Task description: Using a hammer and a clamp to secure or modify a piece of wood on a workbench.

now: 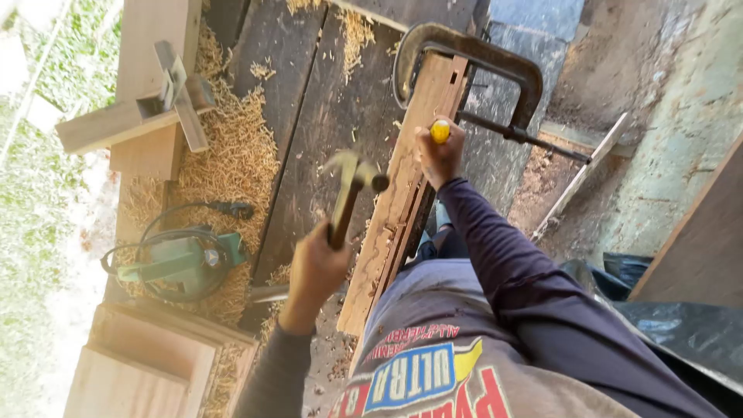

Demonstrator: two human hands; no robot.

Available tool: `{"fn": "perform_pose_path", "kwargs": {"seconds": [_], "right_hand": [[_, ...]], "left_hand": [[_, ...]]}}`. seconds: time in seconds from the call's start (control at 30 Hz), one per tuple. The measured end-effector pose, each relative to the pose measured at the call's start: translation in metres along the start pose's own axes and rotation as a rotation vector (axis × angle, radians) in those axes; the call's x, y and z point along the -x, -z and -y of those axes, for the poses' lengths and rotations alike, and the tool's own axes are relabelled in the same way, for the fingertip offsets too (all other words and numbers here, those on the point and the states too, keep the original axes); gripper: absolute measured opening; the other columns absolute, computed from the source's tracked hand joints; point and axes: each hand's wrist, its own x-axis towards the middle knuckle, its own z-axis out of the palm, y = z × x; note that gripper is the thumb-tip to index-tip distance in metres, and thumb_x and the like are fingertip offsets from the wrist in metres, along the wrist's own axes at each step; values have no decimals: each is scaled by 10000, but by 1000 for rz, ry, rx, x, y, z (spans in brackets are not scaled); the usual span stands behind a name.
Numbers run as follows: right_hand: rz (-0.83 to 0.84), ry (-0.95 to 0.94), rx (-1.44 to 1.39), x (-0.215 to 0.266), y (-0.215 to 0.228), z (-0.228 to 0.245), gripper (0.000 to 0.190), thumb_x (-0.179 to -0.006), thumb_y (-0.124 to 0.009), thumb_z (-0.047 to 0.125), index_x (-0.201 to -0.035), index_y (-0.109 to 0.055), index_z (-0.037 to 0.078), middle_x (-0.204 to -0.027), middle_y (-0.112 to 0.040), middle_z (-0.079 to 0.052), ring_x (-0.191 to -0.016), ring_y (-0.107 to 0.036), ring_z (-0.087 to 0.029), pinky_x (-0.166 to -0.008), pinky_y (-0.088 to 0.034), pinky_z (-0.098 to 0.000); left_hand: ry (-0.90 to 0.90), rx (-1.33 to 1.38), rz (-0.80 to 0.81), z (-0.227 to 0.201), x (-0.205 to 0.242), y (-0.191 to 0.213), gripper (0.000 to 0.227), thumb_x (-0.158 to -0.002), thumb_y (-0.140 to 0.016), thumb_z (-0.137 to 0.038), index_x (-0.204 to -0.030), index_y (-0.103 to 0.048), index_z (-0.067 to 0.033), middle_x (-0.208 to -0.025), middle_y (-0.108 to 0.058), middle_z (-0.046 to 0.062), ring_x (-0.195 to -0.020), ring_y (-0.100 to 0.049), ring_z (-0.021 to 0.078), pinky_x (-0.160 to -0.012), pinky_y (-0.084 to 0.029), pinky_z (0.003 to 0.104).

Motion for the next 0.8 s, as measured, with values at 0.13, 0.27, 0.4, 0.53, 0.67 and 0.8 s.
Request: {"fn": "perform_pose_path", "kwargs": {"seconds": [0.13, 0.27, 0.4, 0.53, 0.67, 0.8], "right_hand": [[237, 52, 142, -3, 18, 34, 277, -899, -675, 229, -706, -535, 89, -574, -556, -23, -444, -526, -139, -380, -441, -332], [276, -346, -625, 6, 37, 83, 246, -922, -596, 177, -716, -496, 87, -537, -469, -16, -429, -476, -161, -458, -468, -354], [100, -50, -283, -4, 47, 87, 252, -923, -614, 125, -721, -466, 101, -574, -476, -43, -442, -473, -175, -493, -474, -358], [100, -12, -247, -5, 49, 72, 258, -925, -636, 118, -727, -471, 100, -587, -481, -37, -465, -501, -176, -504, -497, -363], [90, -67, -256, -11, 43, 64, 219, -894, -678, 98, -764, -502, 97, -599, -506, -24, -485, -530, -152, -515, -512, -344], [118, -80, -205, -13, 40, 58, 210, -897, -691, 102, -785, -514, 86, -655, -532, -18, -537, -547, -127, -484, -468, -316]], "left_hand": [[155, 84, 61, 37, 48, -9, 172, -805, -682, -142, -919, -628, -25, -622, -635, 187, -549, -639, 287, -537, -494, 429], [292, 74, 34, 69, 90, -20, 240, -777, -677, -179, -958, -674, -20, -689, -675, 183, -623, -664, 293, -613, -521, 428], [506, -66, -17, 111, 124, -36, 346, -734, -700, -250, -1013, -681, -47, -736, -710, 178, -706, -720, 331, -658, -544, 463], [508, -133, -65, 141, 140, -58, 289, -756, -693, -259, -941, -707, -37, -768, -723, 174, -737, -727, 343, -680, -541, 472], [646, -104, -61, 117, 156, -66, 302, -754, -686, -254, -959, -690, -32, -759, -730, 199, -706, -740, 350, -669, -557, 481], [804, -18, -33, 95, 175, -77, 306, -747, -672, -243, -978, -682, -42, -758, -735, 218, -716, -754, 376, -679, -563, 495]]}}
